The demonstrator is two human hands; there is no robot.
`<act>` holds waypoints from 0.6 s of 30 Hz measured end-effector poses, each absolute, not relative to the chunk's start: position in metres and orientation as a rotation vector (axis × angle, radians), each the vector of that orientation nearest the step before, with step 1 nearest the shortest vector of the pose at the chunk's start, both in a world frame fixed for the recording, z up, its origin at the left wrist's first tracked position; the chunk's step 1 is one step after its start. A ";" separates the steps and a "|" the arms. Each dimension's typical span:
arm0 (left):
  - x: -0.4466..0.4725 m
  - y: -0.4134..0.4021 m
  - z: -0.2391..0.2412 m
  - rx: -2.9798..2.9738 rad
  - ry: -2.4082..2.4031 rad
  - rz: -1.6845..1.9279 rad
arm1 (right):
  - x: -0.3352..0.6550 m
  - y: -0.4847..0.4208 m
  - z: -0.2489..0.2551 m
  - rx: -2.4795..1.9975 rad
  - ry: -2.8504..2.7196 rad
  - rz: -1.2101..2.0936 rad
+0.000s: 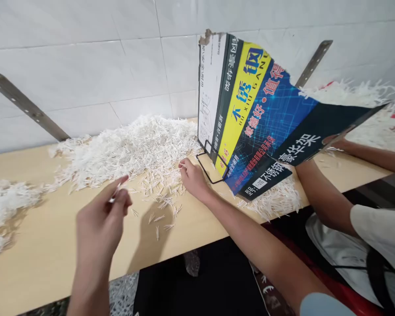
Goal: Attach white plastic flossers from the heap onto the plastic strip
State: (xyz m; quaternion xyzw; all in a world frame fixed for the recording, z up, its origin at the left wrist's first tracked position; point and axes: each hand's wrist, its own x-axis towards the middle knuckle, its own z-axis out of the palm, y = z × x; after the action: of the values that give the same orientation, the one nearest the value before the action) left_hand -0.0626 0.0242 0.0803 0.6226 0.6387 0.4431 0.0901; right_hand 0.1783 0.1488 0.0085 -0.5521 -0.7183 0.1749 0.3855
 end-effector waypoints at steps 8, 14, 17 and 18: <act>-0.046 0.111 0.059 1.978 1.830 0.992 | 0.184 0.153 0.010 -1.341 -1.589 0.618; -0.044 0.081 0.055 1.813 1.827 1.414 | 0.181 0.149 0.011 -1.277 -1.514 0.710; -0.039 0.047 0.044 1.748 1.872 1.607 | 0.182 0.146 0.015 -1.240 -1.510 0.704; -0.037 0.037 0.039 1.740 1.846 1.647 | 0.184 0.143 0.018 -1.224 -1.506 0.678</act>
State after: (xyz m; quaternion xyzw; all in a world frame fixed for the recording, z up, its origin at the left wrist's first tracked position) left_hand -0.0366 0.0367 0.0392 0.5742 0.6093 0.5436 0.0587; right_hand 0.1835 0.1431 0.0181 -0.5096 -0.6274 0.2825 0.5166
